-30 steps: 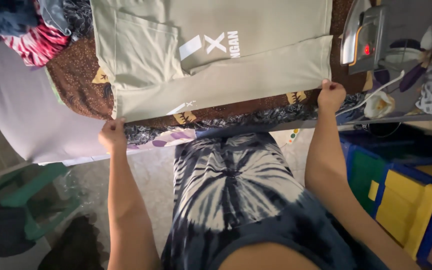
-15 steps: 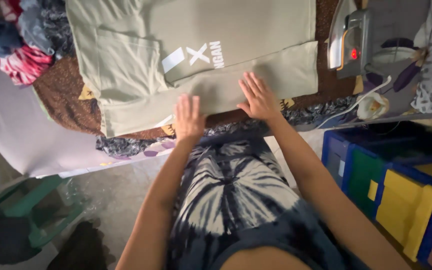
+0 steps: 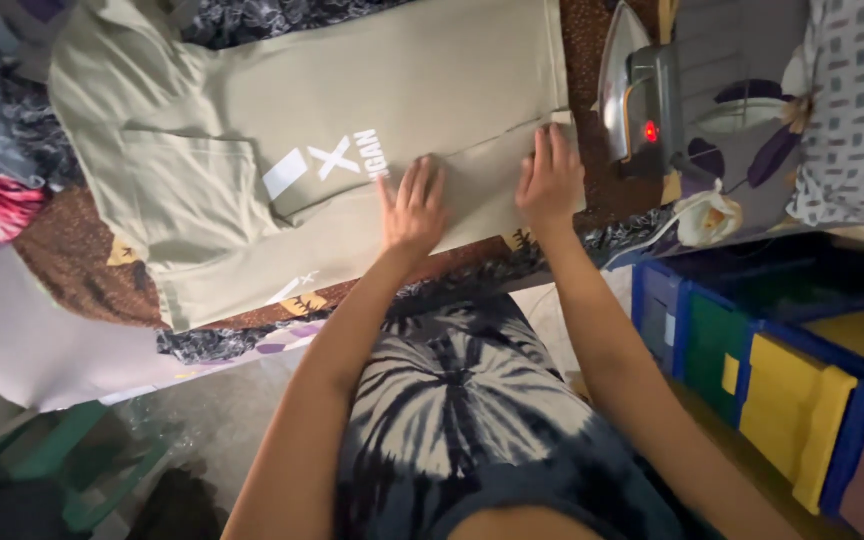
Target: Ironing a t-shirt on a bed using a handheld iron.
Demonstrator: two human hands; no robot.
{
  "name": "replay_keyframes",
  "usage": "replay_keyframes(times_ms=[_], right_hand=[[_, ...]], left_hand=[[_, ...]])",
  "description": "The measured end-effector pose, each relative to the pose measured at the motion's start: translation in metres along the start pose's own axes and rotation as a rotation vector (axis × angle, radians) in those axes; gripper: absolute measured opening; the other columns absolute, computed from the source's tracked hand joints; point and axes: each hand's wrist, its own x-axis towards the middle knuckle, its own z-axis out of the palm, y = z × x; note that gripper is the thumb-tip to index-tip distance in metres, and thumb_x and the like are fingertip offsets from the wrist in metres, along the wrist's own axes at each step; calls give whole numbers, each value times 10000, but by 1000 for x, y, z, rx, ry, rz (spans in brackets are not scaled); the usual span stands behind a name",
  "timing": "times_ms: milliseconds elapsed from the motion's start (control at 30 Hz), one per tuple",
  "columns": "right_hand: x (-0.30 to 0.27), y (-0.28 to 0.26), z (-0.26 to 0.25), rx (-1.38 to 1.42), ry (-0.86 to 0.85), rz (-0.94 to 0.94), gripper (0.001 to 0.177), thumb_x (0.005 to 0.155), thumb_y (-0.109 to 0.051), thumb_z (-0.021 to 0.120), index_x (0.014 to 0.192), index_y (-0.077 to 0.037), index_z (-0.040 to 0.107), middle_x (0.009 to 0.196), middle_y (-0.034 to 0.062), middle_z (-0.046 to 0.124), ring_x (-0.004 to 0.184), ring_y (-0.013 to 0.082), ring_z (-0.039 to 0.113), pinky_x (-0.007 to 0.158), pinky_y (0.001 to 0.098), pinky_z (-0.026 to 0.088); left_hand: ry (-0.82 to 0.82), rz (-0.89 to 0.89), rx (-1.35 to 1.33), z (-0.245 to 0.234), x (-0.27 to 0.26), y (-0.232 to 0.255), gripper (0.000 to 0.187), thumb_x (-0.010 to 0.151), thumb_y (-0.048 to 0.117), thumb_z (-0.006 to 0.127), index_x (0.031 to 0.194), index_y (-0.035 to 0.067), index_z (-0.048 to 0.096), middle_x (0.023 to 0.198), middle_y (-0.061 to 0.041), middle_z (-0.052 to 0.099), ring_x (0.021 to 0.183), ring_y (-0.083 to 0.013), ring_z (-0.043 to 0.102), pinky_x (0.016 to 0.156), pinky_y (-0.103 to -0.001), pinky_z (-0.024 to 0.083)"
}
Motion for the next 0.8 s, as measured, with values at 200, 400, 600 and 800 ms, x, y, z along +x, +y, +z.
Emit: replay_keyframes(times_ms=[200, 400, 600, 800], right_hand=[[62, 30, 7, -301, 177, -59, 258, 1055, -209, 459, 859, -269, 616, 817, -37, 511, 647, 148, 543, 444, 242, 405], [71, 49, 17, -268, -152, -201, 65, 802, -152, 696, 767, -98, 690, 856, 55, 580, 849, 230, 494, 671, 379, 431], [69, 48, 15, -303, 38, -155, 87, 740, -117, 647, 749, -126, 561, 812, 42, 455, 797, 218, 439, 597, 368, 348], [61, 48, 2, -329, 2, -129, 356, 985, -556, 516, 913, -236, 656, 804, -47, 520, 674, 141, 483, 436, 294, 339]], left_hand=[[53, -137, -88, 21, 97, 33, 173, 842, 462, 664, 928, 321, 714, 902, 81, 584, 946, -203, 563, 798, -469, 384], [-230, -134, -90, -49, 116, 43, 226, 1007, 318, 568, 1040, 184, 747, 1042, 3, 699, 963, -198, 563, 874, -384, 370], [-29, -306, -119, -31, 105, 49, 213, 1007, 336, 608, 962, 191, 757, 959, 11, 722, 836, -164, 558, 816, -366, 342], [-185, 179, 124, -10, 99, 47, 432, 948, 213, 695, 1372, 241, 617, 1325, 65, 636, 1127, -137, 550, 897, -329, 433]])
